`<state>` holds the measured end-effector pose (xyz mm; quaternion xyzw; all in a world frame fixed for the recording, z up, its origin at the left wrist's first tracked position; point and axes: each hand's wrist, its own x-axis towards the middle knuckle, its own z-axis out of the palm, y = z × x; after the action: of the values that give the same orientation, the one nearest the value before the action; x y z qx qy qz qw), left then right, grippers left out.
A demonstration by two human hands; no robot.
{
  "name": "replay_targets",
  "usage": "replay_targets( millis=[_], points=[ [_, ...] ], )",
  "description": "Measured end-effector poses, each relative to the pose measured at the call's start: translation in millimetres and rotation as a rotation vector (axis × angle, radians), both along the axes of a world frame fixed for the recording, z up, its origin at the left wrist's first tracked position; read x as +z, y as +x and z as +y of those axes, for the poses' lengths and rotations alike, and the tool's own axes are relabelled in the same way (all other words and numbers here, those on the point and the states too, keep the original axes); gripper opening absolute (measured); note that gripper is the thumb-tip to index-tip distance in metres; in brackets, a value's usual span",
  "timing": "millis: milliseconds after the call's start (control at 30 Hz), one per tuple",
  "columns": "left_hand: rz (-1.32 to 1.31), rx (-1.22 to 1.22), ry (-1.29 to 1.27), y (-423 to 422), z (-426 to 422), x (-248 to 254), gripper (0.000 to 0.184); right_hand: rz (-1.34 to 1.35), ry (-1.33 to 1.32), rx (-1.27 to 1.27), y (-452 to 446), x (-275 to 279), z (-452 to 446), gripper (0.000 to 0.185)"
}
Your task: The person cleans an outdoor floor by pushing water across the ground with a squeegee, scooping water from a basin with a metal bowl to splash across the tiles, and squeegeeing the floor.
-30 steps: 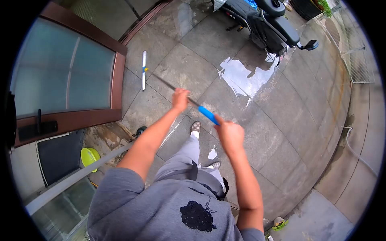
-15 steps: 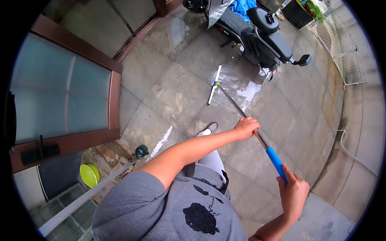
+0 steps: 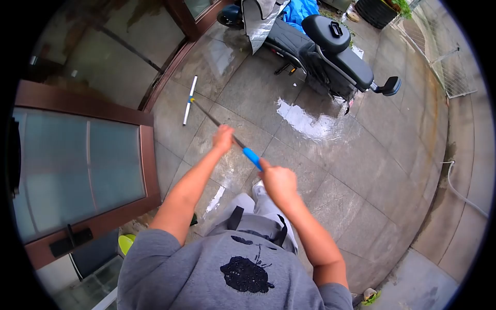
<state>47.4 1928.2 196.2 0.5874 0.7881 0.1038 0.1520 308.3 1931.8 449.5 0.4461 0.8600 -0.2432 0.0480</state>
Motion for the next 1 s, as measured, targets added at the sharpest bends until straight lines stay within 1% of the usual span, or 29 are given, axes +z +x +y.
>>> replay_targets(
  millis=[33, 67, 133, 167, 200, 233, 267, 333, 433, 500, 533, 567, 600, 667, 700, 733, 767, 833, 867, 900, 933, 967, 1000],
  points=[
    [0.087, 0.027, 0.009, -19.5, 5.2, -9.3, 0.016, 0.013, 0.0, 0.031, -18.2, -21.8, 6.3, 0.037],
    [0.081, 0.093, -0.055, -30.7, 17.0, -6.6, 0.017, 0.035, 0.025, 0.054, -32.8, -44.6, 11.3, 0.038],
    [0.06, 0.228, -0.194, -44.1, 35.0, -4.0, 0.018, 0.039, 0.025, 0.045, -45.7, -58.0, 29.7, 0.037],
    [0.065, 0.193, -0.213, -43.2, 44.4, -10.6, 0.019, 0.032, 0.006, 0.027, -44.9, -62.0, 40.1, 0.036],
    [0.072, 0.168, -0.23, -41.2, 56.4, -29.0, 0.019, 0.03, 0.004, -0.013, -35.3, -60.9, 52.0, 0.035],
    [0.069, 0.128, -0.235, -32.0, 68.4, -36.1, 0.02, 0.036, 0.001, -0.047, -19.7, -53.9, 63.9, 0.035],
    [0.039, 0.059, -0.185, -7.4, 79.6, -34.2, 0.02, 0.04, -0.009, -0.081, -3.8, -40.4, 75.2, 0.035],
    [-0.054, -0.085, -0.062, 47.8, 102.1, -18.9, 0.022, -0.005, -0.079, -0.232, 33.8, 12.1, 91.8, 0.037],
    [-0.271, -0.27, 0.15, 131.3, 124.0, 31.8, 0.027, -0.14, -0.153, -0.457, 74.9, 101.0, 99.9, 0.04],
    [-0.366, -0.355, 0.29, 165.7, 134.0, 64.8, 0.029, -0.091, -0.061, -0.471, 97.9, 131.5, 98.6, 0.041],
    [-0.414, -0.402, 0.366, 170.8, 142.5, 78.6, 0.029, -0.056, -0.06, -0.509, 92.1, 147.9, 106.0, 0.042],
    [-0.475, -0.464, 0.353, 167.6, 153.6, 87.2, 0.029, -0.056, -0.058, -0.572, 83.0, 168.3, 108.3, 0.042],
    [-0.518, -0.509, 0.333, 153.1, 163.7, 95.1, 0.028, -0.033, -0.072, -0.611, 73.2, 173.4, 118.3, 0.041],
    [-0.554, -0.562, 0.342, 120.4, 182.3, 106.2, 0.023, -0.043, -0.092, -0.567, 47.0, 182.2, 140.5, 0.04],
    [-0.514, -0.574, 0.277, 101.2, 194.3, 107.9, 0.022, -0.038, -0.099, -0.546, 32.9, 181.7, 153.8, 0.039],
    [-0.471, -0.589, 0.209, 79.9, 205.9, 108.2, 0.02, -0.026, -0.081, -0.505, 18.8, 173.4, 167.1, 0.038],
    [-0.417, -0.58, 0.199, 58.8, 217.6, 101.0, 0.021, -0.014, -0.065, -0.464, 6.0, 159.2, 178.8, 0.036],
    [-0.348, -0.527, 0.241, 8.3, 242.0, 69.1, 0.024, -0.013, -0.15, -0.492, -26.6, 120.6, 207.2, 0.036],
    [-0.305, -0.482, 0.225, -19.1, 253.7, 41.5, 0.023, 0.02, -0.13, -0.449, -42.9, 92.7, 217.8, 0.036],
    [-0.182, -0.472, 0.176, -51.6, 264.8, 33.5, 0.022, 0.073, -0.109, -0.426, -59.1, 56.2, 223.9, 0.036],
    [-0.135, -0.422, 0.039, -86.3, 274.1, 6.8, 0.009, 0.112, -0.073, -0.397, -82.5, 21.9, 227.3, 0.035],
    [-0.006, -0.327, -0.096, -116.5, 283.3, -17.9, 0.012, 0.095, -0.091, -0.392, -107.6, -9.7, 229.1, 0.035],
    [0.08, -0.284, -0.157, -146.6, 289.5, -37.9, 0.014, 0.116, -0.066, -0.393, -132.6, -37.3, 227.5, 0.035]
  ],
)
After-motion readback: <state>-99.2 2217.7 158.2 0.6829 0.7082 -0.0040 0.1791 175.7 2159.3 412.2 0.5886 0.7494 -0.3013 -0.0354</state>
